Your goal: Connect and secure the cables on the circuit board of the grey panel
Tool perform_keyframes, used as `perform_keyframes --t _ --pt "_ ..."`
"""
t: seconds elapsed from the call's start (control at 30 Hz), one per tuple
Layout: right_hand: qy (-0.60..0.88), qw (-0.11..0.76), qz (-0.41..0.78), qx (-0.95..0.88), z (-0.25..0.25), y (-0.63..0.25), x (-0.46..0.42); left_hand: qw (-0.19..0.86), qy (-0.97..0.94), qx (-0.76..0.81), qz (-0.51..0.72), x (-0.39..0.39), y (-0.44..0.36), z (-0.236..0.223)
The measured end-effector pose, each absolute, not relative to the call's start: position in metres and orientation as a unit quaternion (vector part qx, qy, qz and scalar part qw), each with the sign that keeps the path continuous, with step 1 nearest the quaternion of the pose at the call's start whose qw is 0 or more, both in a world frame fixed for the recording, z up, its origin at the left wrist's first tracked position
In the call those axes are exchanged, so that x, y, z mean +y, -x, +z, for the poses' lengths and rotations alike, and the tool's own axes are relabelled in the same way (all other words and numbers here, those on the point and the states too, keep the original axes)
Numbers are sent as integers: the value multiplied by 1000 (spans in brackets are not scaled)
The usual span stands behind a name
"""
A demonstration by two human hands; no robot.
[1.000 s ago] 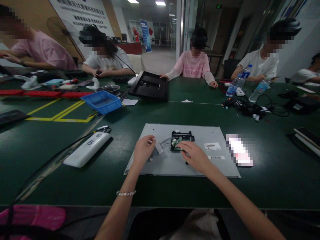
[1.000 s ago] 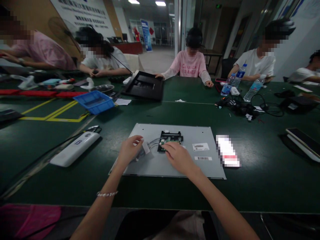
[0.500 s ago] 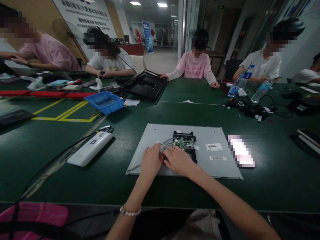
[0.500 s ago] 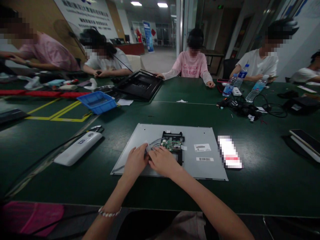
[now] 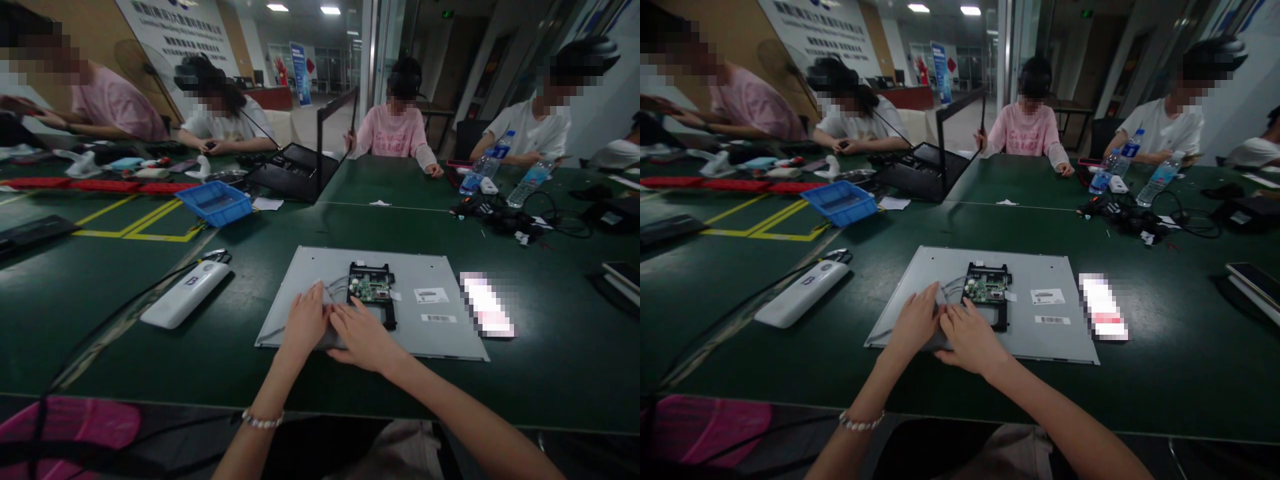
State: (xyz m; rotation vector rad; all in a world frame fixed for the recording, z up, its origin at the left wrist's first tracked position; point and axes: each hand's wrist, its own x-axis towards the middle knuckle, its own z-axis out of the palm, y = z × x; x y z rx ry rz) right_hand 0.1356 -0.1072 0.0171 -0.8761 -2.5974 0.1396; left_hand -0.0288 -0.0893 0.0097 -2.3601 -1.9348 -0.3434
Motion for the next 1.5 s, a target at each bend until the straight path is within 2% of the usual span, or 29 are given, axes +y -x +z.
perform_keyframes --t 0.3,0.47,0.57,0.7,0.87,1.2,1.5 --pt "349 227 83 -905 34 -166 -114 21 772 -621 -131 -94 26 10" --pt "495 270 88 -821 46 -229 -92 35 767 -623 -152 -92 25 12" --pt "544 268 138 -783 41 -259 -76 61 764 -620 -167 -93 23 16" --pt "553 244 226 -764 30 -276 -56 81 775 -605 -162 -100 18 26" --pt "558 201 254 -764 24 -269 -39 79 788 -598 -127 -108 15 41" --pt "533 280 306 -738 2 -260 -38 120 800 -581 -88 -108 13 46" --pt "535 303 310 -725 0 -261 -39 146 808 -563 -97 -89 30 67"
